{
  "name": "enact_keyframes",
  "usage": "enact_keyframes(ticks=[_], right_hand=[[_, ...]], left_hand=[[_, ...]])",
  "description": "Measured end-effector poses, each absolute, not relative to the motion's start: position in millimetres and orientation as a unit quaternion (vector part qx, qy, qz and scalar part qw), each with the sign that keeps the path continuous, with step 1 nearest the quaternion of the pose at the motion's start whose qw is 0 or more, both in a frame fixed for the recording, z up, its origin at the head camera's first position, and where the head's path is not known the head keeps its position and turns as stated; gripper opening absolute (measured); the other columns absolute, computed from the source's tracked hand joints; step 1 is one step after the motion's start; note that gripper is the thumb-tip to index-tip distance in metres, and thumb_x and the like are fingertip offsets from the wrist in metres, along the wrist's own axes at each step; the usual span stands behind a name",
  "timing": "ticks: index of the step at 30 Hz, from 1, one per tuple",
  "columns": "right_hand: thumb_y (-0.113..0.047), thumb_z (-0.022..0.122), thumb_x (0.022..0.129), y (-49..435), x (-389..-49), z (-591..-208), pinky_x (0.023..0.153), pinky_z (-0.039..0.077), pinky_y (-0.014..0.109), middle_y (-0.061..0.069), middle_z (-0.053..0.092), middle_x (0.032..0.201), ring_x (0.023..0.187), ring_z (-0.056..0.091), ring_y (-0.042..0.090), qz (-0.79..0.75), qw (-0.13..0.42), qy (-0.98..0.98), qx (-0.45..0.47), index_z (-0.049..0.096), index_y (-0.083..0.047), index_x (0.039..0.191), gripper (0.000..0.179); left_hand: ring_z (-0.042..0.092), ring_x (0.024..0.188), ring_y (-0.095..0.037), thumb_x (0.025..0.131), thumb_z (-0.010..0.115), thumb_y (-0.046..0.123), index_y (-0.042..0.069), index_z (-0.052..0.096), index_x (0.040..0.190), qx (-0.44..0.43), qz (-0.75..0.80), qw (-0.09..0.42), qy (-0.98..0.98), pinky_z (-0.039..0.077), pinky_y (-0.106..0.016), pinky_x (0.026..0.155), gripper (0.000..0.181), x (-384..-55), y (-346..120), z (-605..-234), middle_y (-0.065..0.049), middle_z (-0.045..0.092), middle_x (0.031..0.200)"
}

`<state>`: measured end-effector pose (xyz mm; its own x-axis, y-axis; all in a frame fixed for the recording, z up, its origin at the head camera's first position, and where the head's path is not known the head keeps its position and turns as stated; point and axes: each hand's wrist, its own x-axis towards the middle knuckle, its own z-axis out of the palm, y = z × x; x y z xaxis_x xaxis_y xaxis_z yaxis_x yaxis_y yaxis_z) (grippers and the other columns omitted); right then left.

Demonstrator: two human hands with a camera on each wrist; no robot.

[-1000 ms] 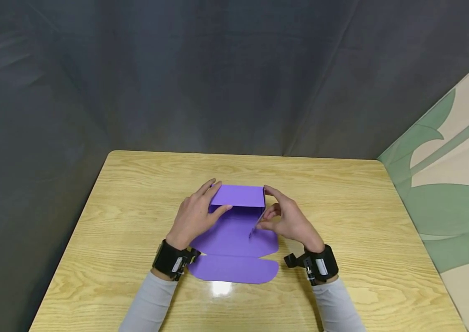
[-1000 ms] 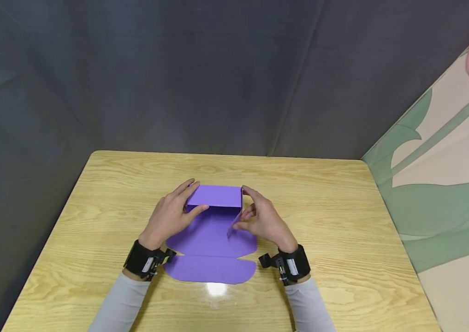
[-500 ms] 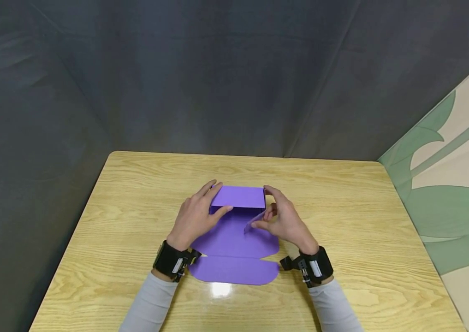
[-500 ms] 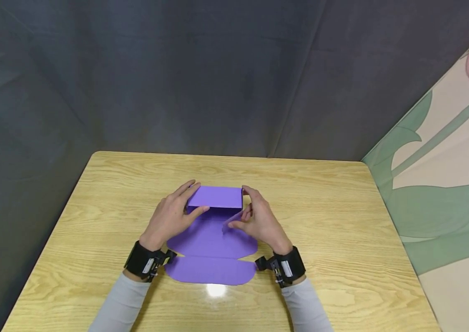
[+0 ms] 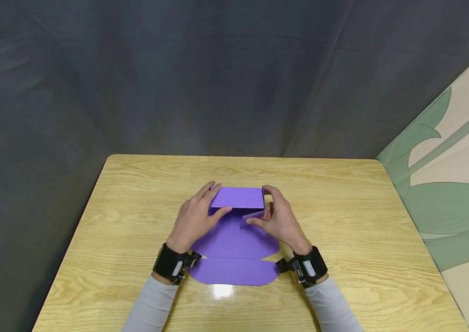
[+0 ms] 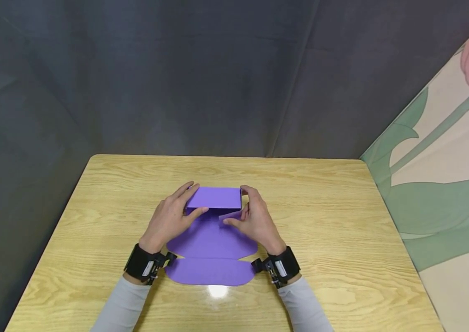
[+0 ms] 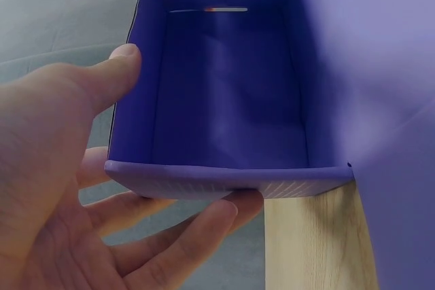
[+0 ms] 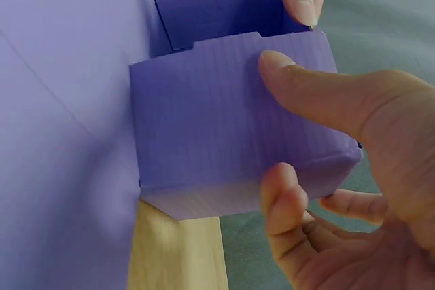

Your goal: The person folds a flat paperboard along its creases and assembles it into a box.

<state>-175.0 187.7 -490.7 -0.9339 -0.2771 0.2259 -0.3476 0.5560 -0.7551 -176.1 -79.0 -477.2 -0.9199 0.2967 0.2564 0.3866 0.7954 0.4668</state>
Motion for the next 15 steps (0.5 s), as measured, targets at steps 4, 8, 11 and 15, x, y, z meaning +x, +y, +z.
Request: enact_keyframes(ticks=[4,8,11,15], right_hand=[[-0.016,0.102,0.072,185.3,-175.0,-494.2,0.053,0.051,0.024,0.018,0.062,0.127,0.061,0.057,0.006,0.432,0.056,-0.884,0.169,0.043,0.002,0.151,0.101],[-0.019,0.102,0.073,183.3,-175.9,-497.2,0.052,0.050,0.023,0.018,0.062,0.124,0.060,0.056,0.006,0.422,0.072,-0.888,0.166,0.045,0.005,0.149,0.097],[-0.019,0.101,0.075,182.4,-176.6,-498.5,0.051,0.049,0.023,0.019,0.062,0.122,0.060,0.054,0.006,0.415,0.082,-0.891,0.165,0.048,0.006,0.146,0.092],[-0.019,0.100,0.076,182.1,-177.3,-499.6,0.050,0.048,0.023,0.018,0.061,0.122,0.059,0.054,0.007,0.409,0.092,-0.894,0.160,0.051,0.005,0.143,0.086]], left_hand=[[0.068,0.126,-0.042,0.102,0.068,0.055,0.015,0.054,0.158,-0.180,-0.264,0.084,-0.944,0.059,-0.056,0.097,0.071,-175.0,-78.6,-476.7,-0.017,0.056,0.158],[0.068,0.127,-0.042,0.101,0.069,0.055,0.015,0.054,0.157,-0.177,-0.266,0.081,-0.944,0.059,-0.057,0.097,0.070,-174.2,-78.0,-476.0,-0.016,0.056,0.158],[0.068,0.127,-0.042,0.101,0.069,0.054,0.015,0.055,0.157,-0.177,-0.267,0.079,-0.944,0.059,-0.057,0.097,0.070,-173.8,-77.6,-475.6,-0.016,0.056,0.158],[0.068,0.127,-0.041,0.101,0.070,0.054,0.013,0.055,0.156,-0.182,-0.267,0.085,-0.942,0.060,-0.056,0.096,0.070,-174.4,-77.2,-475.8,-0.017,0.056,0.157]])
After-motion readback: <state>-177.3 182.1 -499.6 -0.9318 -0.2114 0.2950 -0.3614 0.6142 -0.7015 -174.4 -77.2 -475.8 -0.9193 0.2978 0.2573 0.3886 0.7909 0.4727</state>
